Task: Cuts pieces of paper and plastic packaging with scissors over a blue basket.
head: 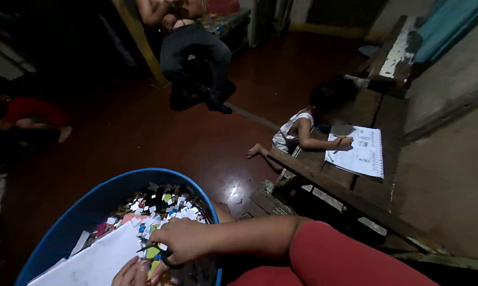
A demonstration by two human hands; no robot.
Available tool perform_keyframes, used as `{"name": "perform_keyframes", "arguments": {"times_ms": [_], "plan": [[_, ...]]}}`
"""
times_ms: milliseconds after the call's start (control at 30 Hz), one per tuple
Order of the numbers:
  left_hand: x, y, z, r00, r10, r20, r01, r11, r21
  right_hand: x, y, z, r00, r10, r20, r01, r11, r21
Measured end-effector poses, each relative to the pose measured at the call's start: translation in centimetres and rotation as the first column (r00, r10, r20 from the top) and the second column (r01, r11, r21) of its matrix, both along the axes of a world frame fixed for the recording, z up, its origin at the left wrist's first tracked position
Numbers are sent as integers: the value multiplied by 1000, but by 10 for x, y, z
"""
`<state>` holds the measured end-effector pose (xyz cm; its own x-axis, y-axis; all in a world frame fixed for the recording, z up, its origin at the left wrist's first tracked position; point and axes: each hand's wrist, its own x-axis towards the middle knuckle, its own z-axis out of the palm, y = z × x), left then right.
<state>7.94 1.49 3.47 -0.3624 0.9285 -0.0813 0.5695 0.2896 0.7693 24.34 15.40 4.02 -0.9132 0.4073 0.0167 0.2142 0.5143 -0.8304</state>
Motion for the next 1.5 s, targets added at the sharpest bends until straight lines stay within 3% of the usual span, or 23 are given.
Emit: {"name": "perform_keyframes", "arguments": {"times_ms": [133,333,400,500,600,733,867,1033,1100,1233,1367,1500], "plan": [[2,-2,4,983,-87,-163,66,989,-135,-2,2,-1,997,-20,77,22,1000,-13],[2,0,-1,948,-16,-318,15,1000,-6,-6,2,1,975,-33,218,31,999,9],[3,1,3,954,59,-294,-60,998,5,-6,1,3,960,-6,280,1,1000,19],[-4,4,18,977,176,-119,-179,984,-17,-9,0,3,889,59,454,-94,994,55],[-24,6,28,957,223,-185,-219,975,41,-14,-5,2,787,119,606,-204,976,73],[-55,14,41,937,194,-291,-191,981,38,-19,-2,2,760,159,631,-263,962,74],[-81,21,44,935,74,-346,-114,989,-97,-24,-3,3,694,190,695,-337,938,80],[-66,23,6,977,-61,-202,-14,937,-350,-24,-5,2,593,340,730,-477,879,-22],[-52,19,-7,978,-123,-171,41,909,-415,-21,-4,4,698,260,667,-367,930,21],[-30,17,-9,961,-189,-203,83,895,-438,-17,6,-5,917,-68,393,18,991,129],[-30,21,-6,967,-169,-190,60,879,-473,-17,11,-10,958,-229,170,222,973,60],[-41,20,0,994,-75,-85,32,905,-424,-15,10,-7,946,-320,42,322,945,-54]]}}
